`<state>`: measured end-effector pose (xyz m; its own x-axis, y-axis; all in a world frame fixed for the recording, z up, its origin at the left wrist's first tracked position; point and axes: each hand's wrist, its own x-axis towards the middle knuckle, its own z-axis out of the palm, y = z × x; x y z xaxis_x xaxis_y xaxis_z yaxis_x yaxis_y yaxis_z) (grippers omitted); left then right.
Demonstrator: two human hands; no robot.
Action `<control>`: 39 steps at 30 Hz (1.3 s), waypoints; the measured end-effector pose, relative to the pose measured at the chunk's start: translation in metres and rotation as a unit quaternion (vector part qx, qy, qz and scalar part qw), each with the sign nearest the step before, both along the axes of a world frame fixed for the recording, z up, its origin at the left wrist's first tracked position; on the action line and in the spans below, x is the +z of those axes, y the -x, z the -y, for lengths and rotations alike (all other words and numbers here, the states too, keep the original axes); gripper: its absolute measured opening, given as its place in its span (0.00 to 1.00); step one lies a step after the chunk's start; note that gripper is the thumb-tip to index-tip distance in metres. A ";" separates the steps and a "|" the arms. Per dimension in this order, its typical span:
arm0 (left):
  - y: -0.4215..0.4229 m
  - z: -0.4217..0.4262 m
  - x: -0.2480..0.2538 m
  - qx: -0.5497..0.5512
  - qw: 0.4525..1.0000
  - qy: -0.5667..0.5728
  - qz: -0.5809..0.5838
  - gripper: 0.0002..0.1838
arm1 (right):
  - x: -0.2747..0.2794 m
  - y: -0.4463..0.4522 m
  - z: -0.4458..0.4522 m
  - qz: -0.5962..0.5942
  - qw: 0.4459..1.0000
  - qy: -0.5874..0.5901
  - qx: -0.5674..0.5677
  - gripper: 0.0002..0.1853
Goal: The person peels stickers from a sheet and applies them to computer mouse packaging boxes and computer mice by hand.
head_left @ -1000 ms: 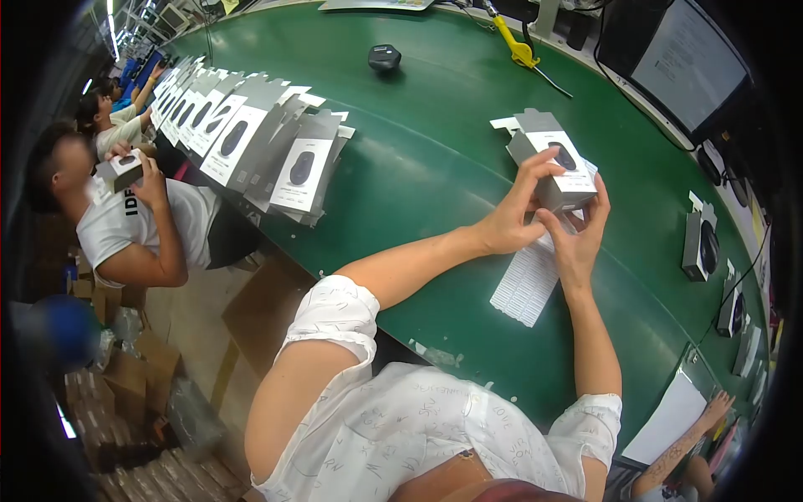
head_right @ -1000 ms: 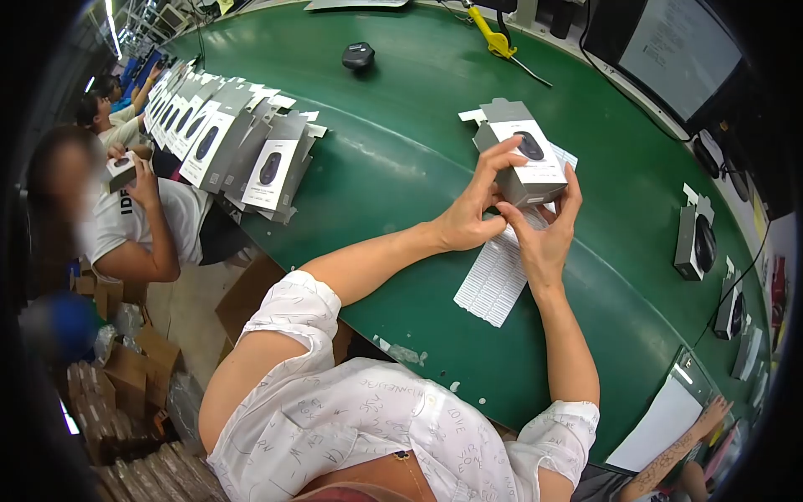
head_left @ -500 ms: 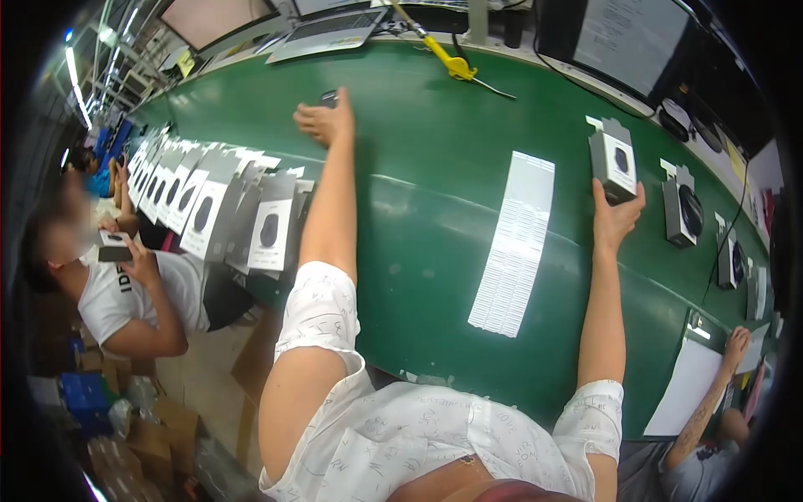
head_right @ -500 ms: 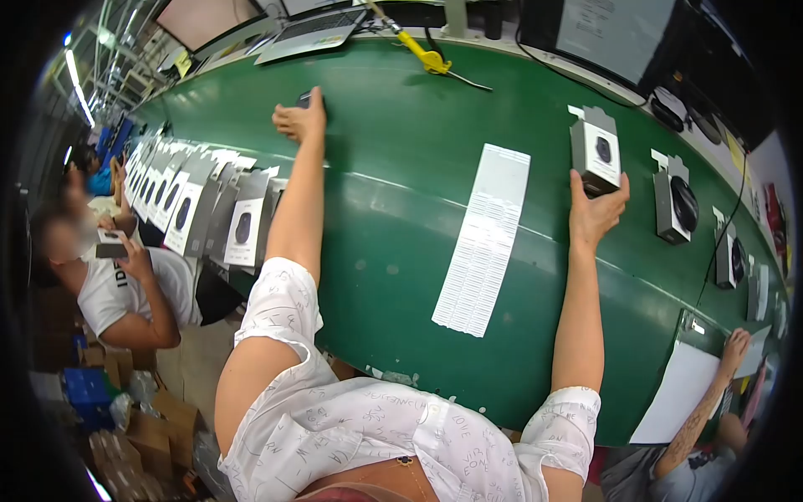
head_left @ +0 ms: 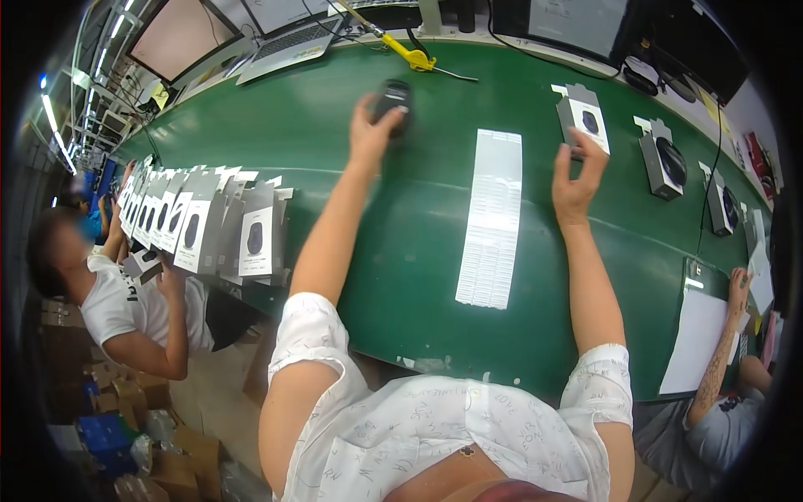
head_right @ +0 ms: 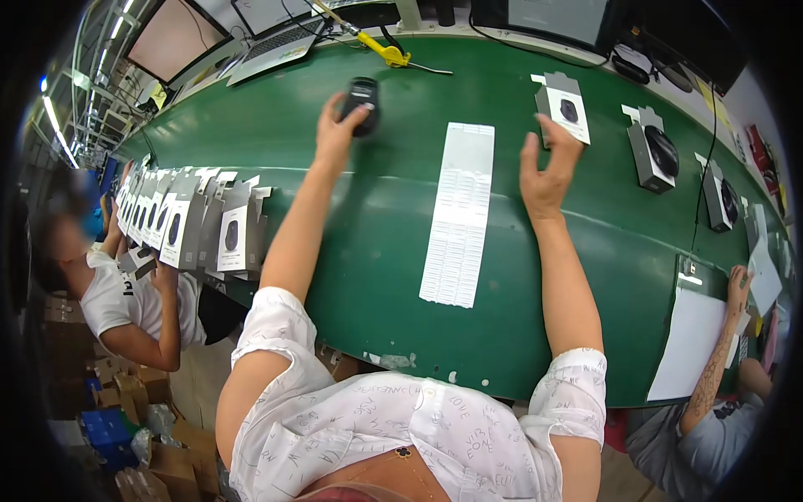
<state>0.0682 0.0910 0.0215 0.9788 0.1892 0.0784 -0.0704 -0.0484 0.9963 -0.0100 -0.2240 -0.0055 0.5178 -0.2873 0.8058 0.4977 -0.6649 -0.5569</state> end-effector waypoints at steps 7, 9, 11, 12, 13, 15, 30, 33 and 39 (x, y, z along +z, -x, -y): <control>0.095 0.088 -0.014 -0.181 0.971 0.157 -0.021 0.29 | 0.012 0.033 -0.043 -0.086 0.968 0.130 0.198 0.21; 0.098 0.092 -0.016 -0.181 0.970 0.160 -0.025 0.28 | 0.010 0.036 -0.047 -0.110 0.963 0.134 0.207 0.24; 0.099 0.093 -0.017 -0.180 0.969 0.169 -0.032 0.28 | 0.007 0.035 -0.047 -0.141 0.953 0.149 0.222 0.31; 0.099 0.092 -0.018 -0.177 0.968 0.176 -0.039 0.28 | 0.008 0.035 -0.048 -0.143 0.953 0.149 0.221 0.31; 0.098 0.092 -0.020 -0.177 0.967 0.177 -0.041 0.28 | 0.010 0.035 -0.049 -0.155 0.951 0.150 0.224 0.31; 0.096 0.091 -0.025 -0.181 0.968 0.172 -0.038 0.28 | 0.009 0.034 -0.051 -0.171 0.947 0.151 0.227 0.31; 0.096 0.095 -0.022 -0.188 0.970 0.153 0.006 0.24 | 0.006 0.028 -0.052 -0.198 0.940 0.148 0.236 0.29; 0.095 0.093 -0.021 -0.203 0.969 0.139 0.001 0.25 | 0.005 0.028 -0.052 -0.208 0.937 0.149 0.238 0.29; 0.096 0.093 -0.020 -0.200 0.970 0.135 0.008 0.24 | 0.002 0.027 -0.053 -0.181 0.943 0.148 0.235 0.29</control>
